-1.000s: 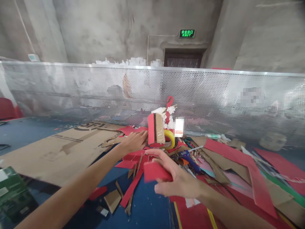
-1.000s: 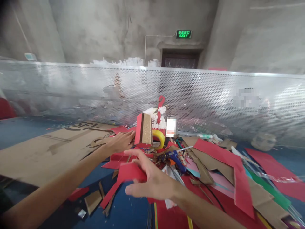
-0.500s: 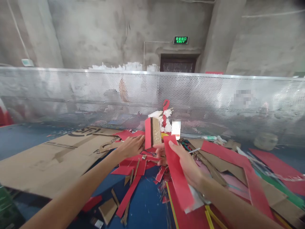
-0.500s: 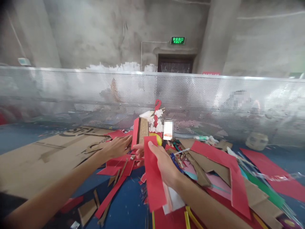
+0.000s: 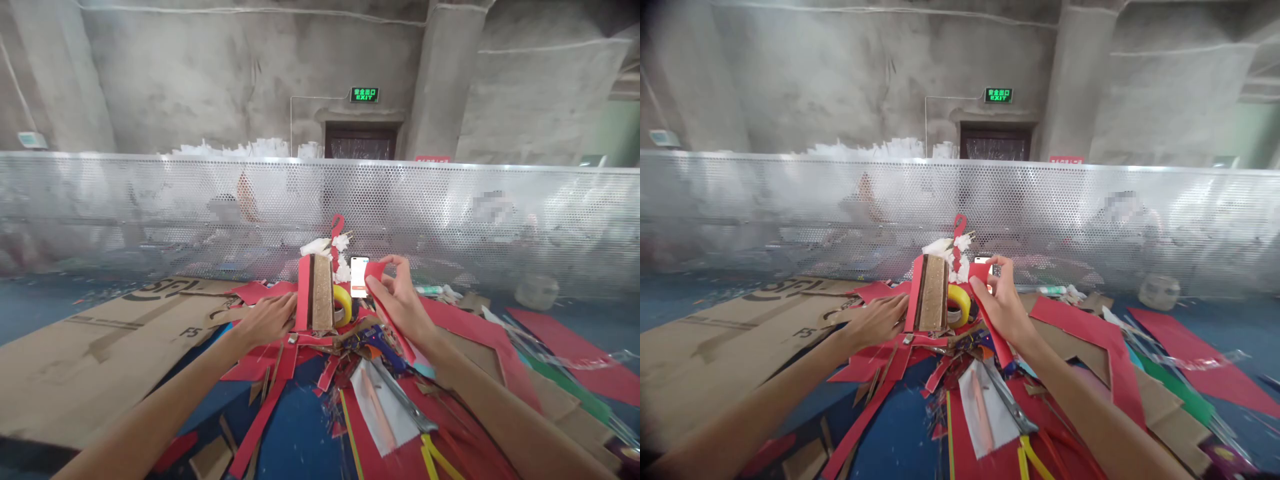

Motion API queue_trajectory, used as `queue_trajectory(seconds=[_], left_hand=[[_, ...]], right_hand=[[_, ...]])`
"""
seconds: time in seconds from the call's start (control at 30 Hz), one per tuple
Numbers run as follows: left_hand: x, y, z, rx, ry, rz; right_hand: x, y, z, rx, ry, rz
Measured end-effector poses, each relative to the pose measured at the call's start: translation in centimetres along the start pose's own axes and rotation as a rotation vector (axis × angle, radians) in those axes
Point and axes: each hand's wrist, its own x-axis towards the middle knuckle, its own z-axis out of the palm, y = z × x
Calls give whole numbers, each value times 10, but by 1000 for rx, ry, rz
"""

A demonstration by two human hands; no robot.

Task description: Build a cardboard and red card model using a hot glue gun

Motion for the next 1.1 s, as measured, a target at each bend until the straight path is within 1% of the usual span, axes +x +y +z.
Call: queue_trajectory(seconds=[0.17, 0.3, 0.37, 0.43, 0.5, 0.57, 0.6, 0.7, 0.77, 0.87, 1.0, 1.1], left_hand=[[0, 2, 1, -4, 16, 35], [0, 6, 2, 1, -1, 24], [1, 7, 3, 8, 3, 30], [1, 8, 4, 17, 14, 42], [1, 8, 4, 23, 24, 49], [1, 9, 3, 24, 27, 46], [1, 9, 2, 24, 24, 39], [1, 10, 0, 16, 15, 13], [1, 9, 0, 4, 10, -2], [1, 8, 1, -14, 6, -6], [2, 11, 0, -7, 12, 25], [3, 15, -3, 45, 11, 49]], right_hand=[[4, -5, -11, -88, -3, -77], [12, -2, -19, -324, -5, -160], [17, 5, -23, -358, -3, -154], [20, 11, -27, -222, -12, -59], [22, 15, -32, -1, -37, 40], [22, 15, -37, 157, -59, 73], [23, 15, -39, 190, -55, 65], [23, 13, -43, 185, 2, 9], [23, 12, -45, 210, -4, 5], [23, 14, -45, 289, -27, 50], [23, 15, -39, 274, 34, 138], [22, 14, -31, 234, 18, 113]])
